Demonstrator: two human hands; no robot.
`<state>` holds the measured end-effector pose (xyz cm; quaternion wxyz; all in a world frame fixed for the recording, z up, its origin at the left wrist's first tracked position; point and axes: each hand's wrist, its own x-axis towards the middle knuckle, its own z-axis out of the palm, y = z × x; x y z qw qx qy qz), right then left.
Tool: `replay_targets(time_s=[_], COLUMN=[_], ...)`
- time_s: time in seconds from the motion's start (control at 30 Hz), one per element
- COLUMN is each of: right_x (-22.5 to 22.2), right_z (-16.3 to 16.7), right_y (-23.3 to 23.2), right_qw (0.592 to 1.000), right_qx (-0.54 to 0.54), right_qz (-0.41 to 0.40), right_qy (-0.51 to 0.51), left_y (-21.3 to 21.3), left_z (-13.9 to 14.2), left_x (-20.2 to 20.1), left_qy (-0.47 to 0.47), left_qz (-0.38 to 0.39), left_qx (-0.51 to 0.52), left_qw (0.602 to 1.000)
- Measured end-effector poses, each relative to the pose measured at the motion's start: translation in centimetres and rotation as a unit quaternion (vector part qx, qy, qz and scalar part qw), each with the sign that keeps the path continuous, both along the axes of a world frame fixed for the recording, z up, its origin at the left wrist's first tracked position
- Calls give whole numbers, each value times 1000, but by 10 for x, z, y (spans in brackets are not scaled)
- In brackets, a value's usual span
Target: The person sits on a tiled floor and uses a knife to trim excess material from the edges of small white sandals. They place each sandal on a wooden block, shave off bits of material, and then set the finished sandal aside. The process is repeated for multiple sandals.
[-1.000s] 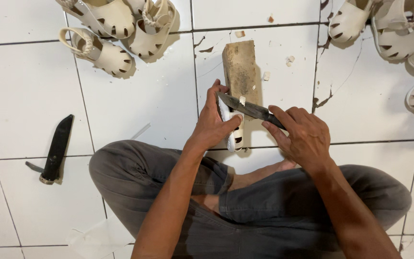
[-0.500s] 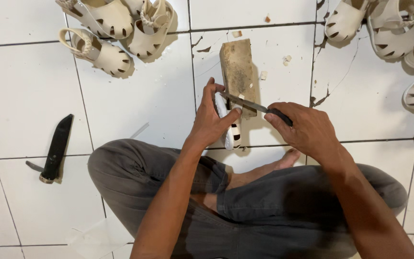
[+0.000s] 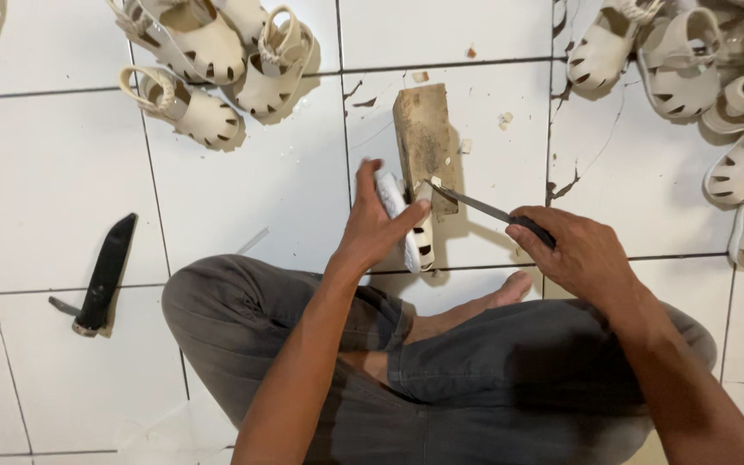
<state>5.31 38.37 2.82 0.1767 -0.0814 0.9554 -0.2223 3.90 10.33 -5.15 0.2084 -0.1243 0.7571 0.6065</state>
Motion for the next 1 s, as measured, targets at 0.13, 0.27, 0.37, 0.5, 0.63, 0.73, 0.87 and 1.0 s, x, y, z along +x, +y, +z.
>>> replay_targets(time_s=[0.13,0.27,0.37,0.5,0.63,0.73,0.87,1.0], right_x=[8,23,35,53,56,57,61,64], right_z=[1,9,11,-10,-36,-44,-43,-40], right_y=[0,-3,-18,-66,-88,-88,-88,-90], right_qw=[994,976,927,893,903,904,908,923], right_qx=[-17,-132,-272,-282,-338,-321,-414,-368], right_qz=[-83,-163,-244,-315,-219,-212,-63,-108], right_qy=[-71,-66,-82,-156,-148,-187,-18,32], left_y=[-19,-40,-48,-34,-10,-5,-7,-6], left_z=[6,11,14,8,-8,-15,-10,1], left_x=[24,47,58,60,63,65,65,67], left_qy=[-41,-25,-17,-60,-143,-152,-165,-181], left_qz=[3,88,107,144,181,196,229,222], left_qx=[-43,141,260,261,242,245,291,339], left_qw=[998,986,959,953,942,937,914,896])
